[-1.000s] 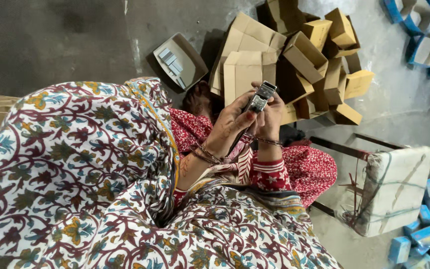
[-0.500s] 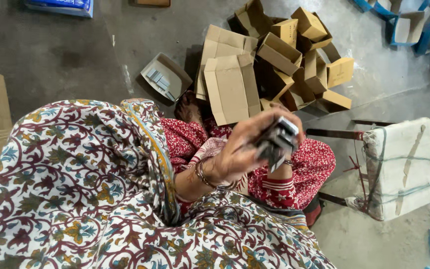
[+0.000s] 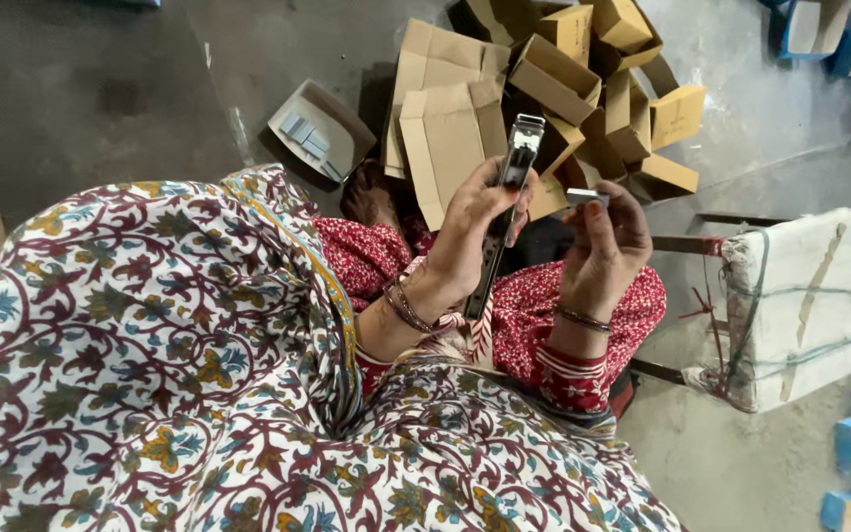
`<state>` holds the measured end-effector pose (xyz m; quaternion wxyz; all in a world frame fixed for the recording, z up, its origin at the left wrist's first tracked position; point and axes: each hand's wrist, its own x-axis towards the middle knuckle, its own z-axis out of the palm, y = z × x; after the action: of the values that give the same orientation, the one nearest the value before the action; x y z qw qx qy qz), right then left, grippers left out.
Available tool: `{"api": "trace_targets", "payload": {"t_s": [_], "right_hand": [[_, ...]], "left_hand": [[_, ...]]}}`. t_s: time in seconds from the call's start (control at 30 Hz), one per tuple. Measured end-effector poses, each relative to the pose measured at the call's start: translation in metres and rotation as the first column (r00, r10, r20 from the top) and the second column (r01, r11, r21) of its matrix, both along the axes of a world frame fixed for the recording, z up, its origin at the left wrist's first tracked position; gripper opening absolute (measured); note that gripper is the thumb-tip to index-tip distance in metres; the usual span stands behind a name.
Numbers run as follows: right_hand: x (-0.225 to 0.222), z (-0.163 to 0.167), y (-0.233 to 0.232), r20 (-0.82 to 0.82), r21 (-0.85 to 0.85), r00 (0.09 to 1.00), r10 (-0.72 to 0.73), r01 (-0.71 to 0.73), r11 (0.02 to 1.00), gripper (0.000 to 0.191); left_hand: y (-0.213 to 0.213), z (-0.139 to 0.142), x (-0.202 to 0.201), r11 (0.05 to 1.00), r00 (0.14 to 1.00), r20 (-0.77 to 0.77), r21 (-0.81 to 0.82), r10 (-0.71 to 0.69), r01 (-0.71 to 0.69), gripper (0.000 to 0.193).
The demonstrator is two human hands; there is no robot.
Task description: The person sits on the floor and assembles small cardboard boxes. They fold the flaps of the flat cardboard pieces and use a handheld stapler to secure the edges, creating finished boxes.
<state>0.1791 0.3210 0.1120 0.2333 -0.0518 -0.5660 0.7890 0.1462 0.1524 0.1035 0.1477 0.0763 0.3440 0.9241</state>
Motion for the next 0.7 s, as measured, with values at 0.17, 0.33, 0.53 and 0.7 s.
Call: {"api": "trace_targets", "payload": {"t_s": [0.17,0.33,0.53,0.7], "right_hand": [[0.002,0.052,-0.041,-0.169,0.192,0.984,0.062,-0.029,0.981,0.014],[-0.003,0.071,-0.064,-0.131,0.523,0.988,0.079,0.001,0.852,0.016],[-0.007,0.079,-0.073,-0.096,0.718,0.995,0.038,0.043,0.694,0.019],[-0.010,0.087,-0.078,-0.105,0.876,0.991,-0.078,0.129,0.464,0.024]], "left_hand": [[0.004,-0.018,0.004,0.986,0.970,0.225,0.154,-0.095,0.060,0.043],[0.010,-0.024,0.006,0.991,0.987,0.160,0.131,-0.032,0.010,0.036],[0.010,-0.023,0.003,0.997,0.990,0.136,0.069,0.018,-0.028,0.042],[0.005,-0.016,0.005,0.997,0.994,0.101,-0.075,0.043,-0.036,0.048]]}}
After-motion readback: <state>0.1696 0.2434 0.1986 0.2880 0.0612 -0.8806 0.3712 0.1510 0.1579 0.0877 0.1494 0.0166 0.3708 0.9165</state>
